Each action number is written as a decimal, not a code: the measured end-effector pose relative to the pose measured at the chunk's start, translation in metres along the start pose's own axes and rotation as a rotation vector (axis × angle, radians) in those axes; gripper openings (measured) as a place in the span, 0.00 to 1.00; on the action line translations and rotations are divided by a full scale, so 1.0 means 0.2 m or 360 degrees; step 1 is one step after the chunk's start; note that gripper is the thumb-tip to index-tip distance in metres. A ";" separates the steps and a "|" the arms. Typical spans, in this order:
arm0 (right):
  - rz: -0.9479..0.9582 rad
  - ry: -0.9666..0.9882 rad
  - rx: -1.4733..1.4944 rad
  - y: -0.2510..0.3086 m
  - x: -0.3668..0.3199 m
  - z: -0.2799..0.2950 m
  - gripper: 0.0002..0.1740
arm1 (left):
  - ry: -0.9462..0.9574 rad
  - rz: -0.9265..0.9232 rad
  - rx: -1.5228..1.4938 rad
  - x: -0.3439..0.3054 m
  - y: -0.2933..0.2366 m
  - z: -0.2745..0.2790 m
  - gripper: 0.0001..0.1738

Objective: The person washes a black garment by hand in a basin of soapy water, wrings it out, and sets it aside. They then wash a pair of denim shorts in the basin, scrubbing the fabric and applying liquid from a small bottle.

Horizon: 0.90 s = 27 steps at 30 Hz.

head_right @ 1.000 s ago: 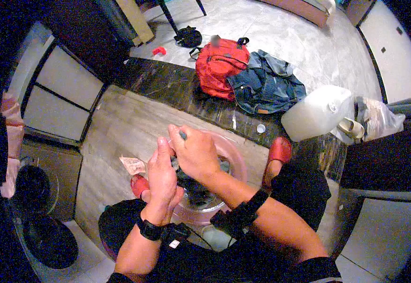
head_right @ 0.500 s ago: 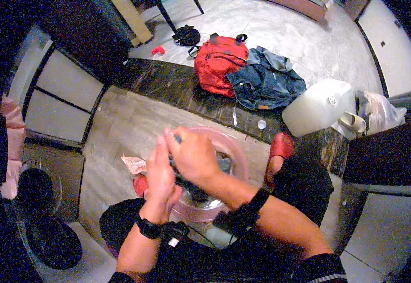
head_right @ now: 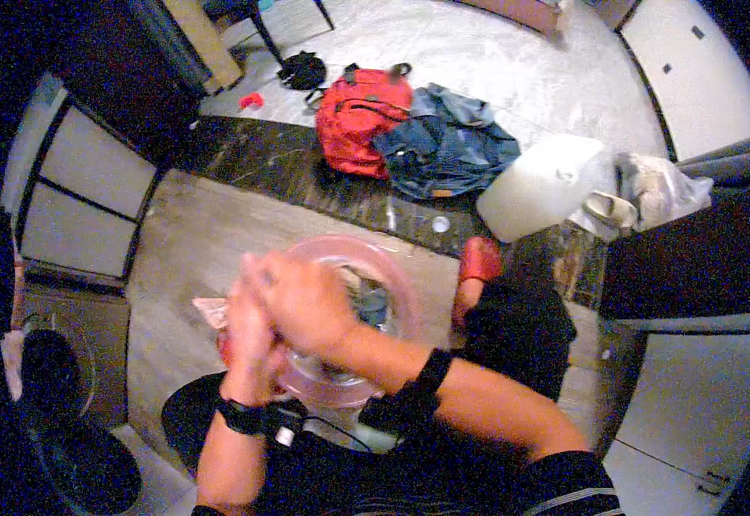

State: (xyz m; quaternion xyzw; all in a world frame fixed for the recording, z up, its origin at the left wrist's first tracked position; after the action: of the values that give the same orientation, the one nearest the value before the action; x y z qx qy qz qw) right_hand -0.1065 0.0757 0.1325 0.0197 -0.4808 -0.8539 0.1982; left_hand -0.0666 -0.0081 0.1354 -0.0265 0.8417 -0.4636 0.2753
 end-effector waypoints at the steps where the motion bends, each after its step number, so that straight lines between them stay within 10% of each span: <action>1: 0.0118 0.0111 0.0103 0.05 -0.07 0.00 0.20 | -0.0045 0.0021 -0.0053 0.00 0.02 0.00 0.21; 6: -0.0047 -0.0041 -0.0050 0.02 0.04 0.06 0.19 | -0.0115 0.0063 -0.0076 -0.01 0.04 0.03 0.18; 9: 0.0444 0.0022 0.0150 0.13 -0.11 0.01 0.15 | -0.0153 0.0033 -0.0042 -0.01 0.02 0.00 0.17; 13: -0.0096 -0.0069 -0.0018 0.02 0.07 0.10 0.16 | -0.0146 -0.0084 0.0178 -0.05 0.00 -0.03 0.18; 19: 0.0808 -0.0147 -0.0593 -0.06 -0.01 0.00 0.17 | -0.0273 0.0024 0.0028 -0.04 0.04 -0.03 0.21; 22: -0.0474 0.0080 0.0415 -0.09 0.11 0.11 0.23 | -0.0095 -0.0004 0.0158 -0.04 -0.03 -0.01 0.21; 27: -0.0806 -0.0100 0.0851 -0.10 0.11 0.17 0.27 | -0.0078 -0.0110 -0.0078 -0.05 -0.18 -0.02 0.19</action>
State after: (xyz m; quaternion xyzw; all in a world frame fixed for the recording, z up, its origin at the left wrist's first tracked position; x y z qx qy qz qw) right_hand -0.1395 0.1041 0.1380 0.1631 -0.6727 -0.7202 -0.0465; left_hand -0.0674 -0.0226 0.1697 -0.0737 0.8444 -0.4512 0.2791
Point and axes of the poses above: each hand's wrist, its own x-axis towards the middle knuckle, its own z-axis out of the back of the hand, y = z × x, the point moved 1 cm from there along x, towards the middle knuckle, and after that the axes turned 3 degrees about -y, right-handed, at the moved point
